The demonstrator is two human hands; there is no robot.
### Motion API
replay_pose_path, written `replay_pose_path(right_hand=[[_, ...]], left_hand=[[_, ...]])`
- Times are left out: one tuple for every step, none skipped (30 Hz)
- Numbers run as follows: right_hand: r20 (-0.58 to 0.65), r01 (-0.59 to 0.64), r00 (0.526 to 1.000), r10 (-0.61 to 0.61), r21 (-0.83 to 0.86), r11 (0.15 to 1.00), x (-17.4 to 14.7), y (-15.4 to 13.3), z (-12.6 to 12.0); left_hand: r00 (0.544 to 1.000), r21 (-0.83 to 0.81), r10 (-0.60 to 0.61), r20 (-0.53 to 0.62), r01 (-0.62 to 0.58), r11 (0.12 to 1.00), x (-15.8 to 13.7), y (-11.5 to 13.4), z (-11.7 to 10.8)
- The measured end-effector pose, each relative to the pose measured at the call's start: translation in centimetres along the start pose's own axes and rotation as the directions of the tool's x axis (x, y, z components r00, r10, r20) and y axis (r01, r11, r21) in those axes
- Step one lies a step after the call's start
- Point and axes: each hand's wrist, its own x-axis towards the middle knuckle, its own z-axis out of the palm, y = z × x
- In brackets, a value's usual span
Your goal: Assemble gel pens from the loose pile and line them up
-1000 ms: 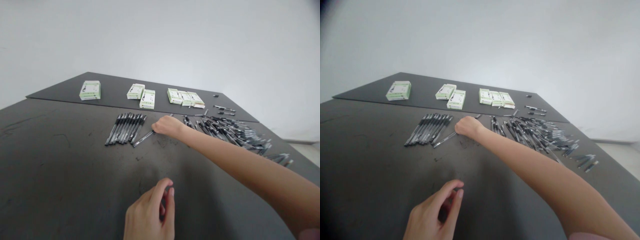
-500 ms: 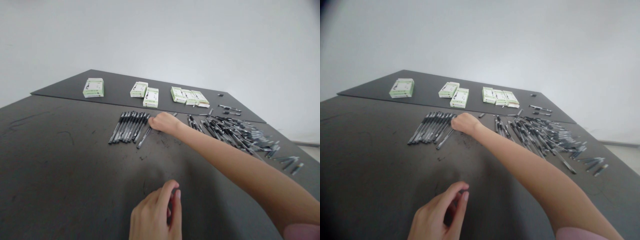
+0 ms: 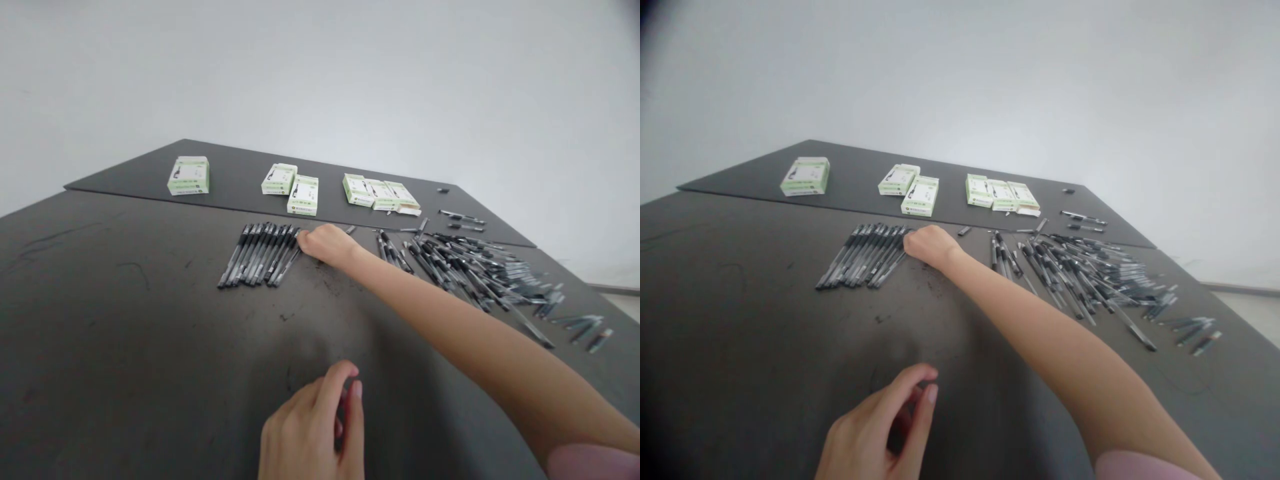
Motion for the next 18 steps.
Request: replay_pose_path(right_hand=[[-0.005, -0.001, 1.000, 0.001, 0.002, 1.000, 0.04, -0.06, -0.01], [-0.010, -0.003, 1.000, 0.003, 0.003, 1.000, 0.08, -0.14, -0.02], [-0.015, -0.003, 1.000, 0.004, 0.005, 1.000, 0.13, -0.22, -0.04], [-0.020, -0.004, 1.000, 0.004, 0.007, 1.000, 0.20, -0.30, -0.05], [-0.025, -0.005, 1.000, 0.005, 0.009, 1.000, 0.27, -0.39, -0.05], [-0.029, -0.007, 1.000, 0.007, 0.011, 1.000, 0.35, -0.47, -0.05], [-0.034, -0.009, 0.999, 0.010, 0.013, 1.000, 0.45, -0.53, -0.05], [-0.038, -0.014, 0.999, 0.015, 0.015, 1.000, 0.54, -0.59, -0.05], [-0.042, -0.019, 0.999, 0.020, 0.016, 1.000, 0.62, -0.64, -0.06], [-0.045, -0.024, 0.999, 0.025, 0.017, 1.000, 0.69, -0.67, -0.06], [-0.049, -0.028, 0.998, 0.029, 0.018, 0.999, 0.74, -0.69, -0.07], [-0.052, -0.031, 0.998, 0.032, 0.020, 0.999, 0.76, -0.68, -0.08], [-0.055, -0.032, 0.998, 0.033, 0.022, 0.999, 0.74, -0.66, -0.08], [-0.058, -0.031, 0.998, 0.033, 0.024, 0.999, 0.71, -0.61, -0.07], [-0.060, -0.030, 0.998, 0.032, 0.027, 0.999, 0.65, -0.56, -0.05], [-0.062, -0.029, 0.998, 0.031, 0.031, 0.999, 0.60, -0.50, -0.01], [-0.063, -0.029, 0.998, 0.031, 0.034, 0.999, 0.55, -0.46, 0.04], [-0.064, -0.030, 0.997, 0.033, 0.038, 0.999, 0.52, -0.45, 0.10]], left_hand=[[1.000, 0.003, -0.002, -0.004, 0.002, 1.000, 0.00, 0.01, 0.00], [1.000, 0.005, -0.004, -0.006, 0.004, 1.000, 0.01, 0.03, 0.00], [1.000, 0.007, -0.004, -0.008, 0.004, 1.000, 0.02, 0.05, -0.01], [1.000, 0.010, -0.002, -0.009, 0.002, 1.000, 0.03, 0.07, -0.02], [1.000, 0.013, -0.001, -0.009, 0.001, 1.000, 0.05, 0.09, -0.03], [1.000, 0.015, 0.001, -0.009, -0.001, 1.000, 0.07, 0.11, -0.05], [1.000, 0.016, 0.001, -0.009, -0.001, 1.000, 0.08, 0.12, -0.06], [1.000, 0.015, 0.000, -0.009, 0.000, 1.000, 0.10, 0.14, -0.06], [1.000, 0.013, -0.001, -0.010, 0.001, 1.000, 0.11, 0.15, -0.07], [1.000, 0.010, -0.001, -0.009, 0.001, 1.000, 0.12, 0.15, -0.08], [1.000, 0.006, 0.001, -0.008, -0.001, 1.000, 0.13, 0.14, -0.09], [1.000, 0.004, 0.005, -0.006, -0.005, 1.000, 0.14, 0.13, -0.11], [1.000, 0.003, 0.010, -0.003, -0.010, 1.000, 0.16, 0.10, -0.13], [1.000, 0.006, 0.014, 0.000, -0.014, 1.000, 0.17, 0.06, -0.15], [1.000, 0.010, 0.019, 0.001, -0.019, 1.000, 0.20, 0.01, -0.18], [1.000, 0.016, 0.025, 0.003, -0.025, 1.000, 0.22, -0.05, -0.21], [0.999, 0.022, 0.036, 0.006, -0.036, 0.999, 0.25, -0.12, -0.24], [0.999, 0.028, 0.046, 0.011, -0.047, 0.999, 0.27, -0.19, -0.26]])
